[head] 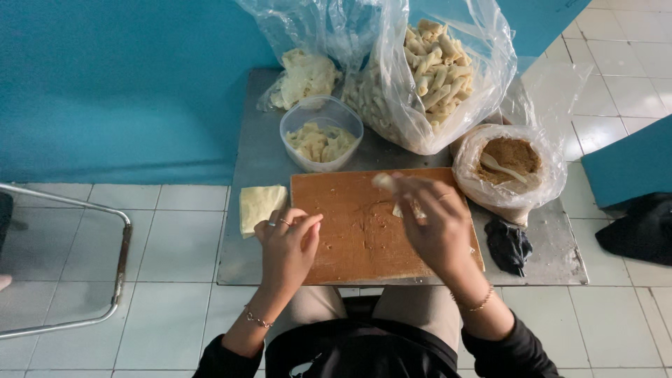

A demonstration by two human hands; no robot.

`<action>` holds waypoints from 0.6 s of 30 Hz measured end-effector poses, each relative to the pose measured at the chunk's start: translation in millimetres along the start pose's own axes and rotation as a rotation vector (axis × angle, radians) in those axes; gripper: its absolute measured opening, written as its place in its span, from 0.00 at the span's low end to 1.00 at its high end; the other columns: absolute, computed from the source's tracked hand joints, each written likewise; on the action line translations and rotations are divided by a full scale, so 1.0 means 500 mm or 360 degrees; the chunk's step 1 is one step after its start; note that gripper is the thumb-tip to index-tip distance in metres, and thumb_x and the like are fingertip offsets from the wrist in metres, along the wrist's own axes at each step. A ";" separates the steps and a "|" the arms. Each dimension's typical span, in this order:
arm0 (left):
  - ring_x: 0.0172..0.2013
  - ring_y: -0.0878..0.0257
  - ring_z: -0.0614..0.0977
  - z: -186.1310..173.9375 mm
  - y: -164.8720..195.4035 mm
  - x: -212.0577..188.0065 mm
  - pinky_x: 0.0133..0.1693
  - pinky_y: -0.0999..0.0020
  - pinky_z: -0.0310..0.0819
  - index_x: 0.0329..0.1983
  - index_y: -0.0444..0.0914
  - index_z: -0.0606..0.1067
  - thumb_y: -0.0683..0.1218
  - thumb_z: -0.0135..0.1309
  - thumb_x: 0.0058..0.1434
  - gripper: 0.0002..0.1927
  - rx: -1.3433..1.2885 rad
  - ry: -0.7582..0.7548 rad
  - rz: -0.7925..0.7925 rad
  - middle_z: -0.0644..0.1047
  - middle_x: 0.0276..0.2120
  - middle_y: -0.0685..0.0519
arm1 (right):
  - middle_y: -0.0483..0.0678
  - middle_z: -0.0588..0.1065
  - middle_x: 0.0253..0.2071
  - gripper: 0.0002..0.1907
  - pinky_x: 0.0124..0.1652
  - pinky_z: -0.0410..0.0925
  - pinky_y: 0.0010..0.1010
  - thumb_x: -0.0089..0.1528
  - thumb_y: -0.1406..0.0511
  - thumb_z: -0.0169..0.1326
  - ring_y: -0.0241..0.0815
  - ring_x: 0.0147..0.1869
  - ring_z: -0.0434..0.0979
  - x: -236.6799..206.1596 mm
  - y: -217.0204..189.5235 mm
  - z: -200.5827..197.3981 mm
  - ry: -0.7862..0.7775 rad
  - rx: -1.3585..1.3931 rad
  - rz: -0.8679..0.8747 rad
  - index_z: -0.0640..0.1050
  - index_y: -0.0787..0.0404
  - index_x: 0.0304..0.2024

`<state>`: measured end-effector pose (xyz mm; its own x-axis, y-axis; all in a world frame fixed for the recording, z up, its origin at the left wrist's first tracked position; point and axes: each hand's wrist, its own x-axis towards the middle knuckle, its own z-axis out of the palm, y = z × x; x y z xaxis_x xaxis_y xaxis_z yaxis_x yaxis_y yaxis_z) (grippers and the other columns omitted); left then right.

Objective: The person tears pieces from a sheet of dough, flattens them into triangular wrappers on a wooden board, spoons brown filling from a plastic-lined container onto each wrapper, and folds the wrappers over the filling, leaving the folded pastries on the board.

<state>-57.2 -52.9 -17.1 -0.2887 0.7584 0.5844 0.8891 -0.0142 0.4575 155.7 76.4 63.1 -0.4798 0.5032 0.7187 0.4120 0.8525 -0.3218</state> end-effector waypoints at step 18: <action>0.44 0.53 0.76 0.185 0.269 -0.042 0.47 0.53 0.63 0.35 0.38 0.77 0.50 0.60 0.58 0.10 -0.0119 -0.0334 0.0107 0.74 0.38 0.49 | 0.46 0.81 0.39 0.08 0.32 0.74 0.28 0.62 0.63 0.62 0.38 0.34 0.83 -0.191 0.083 -0.172 -0.0246 -0.0356 0.0993 0.85 0.59 0.42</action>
<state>101.3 -10.3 -30.0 -0.1425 0.8729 0.4666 0.8727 -0.1117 0.4754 285.5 51.6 34.3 -0.1986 0.9200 0.3379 0.7901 0.3543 -0.5003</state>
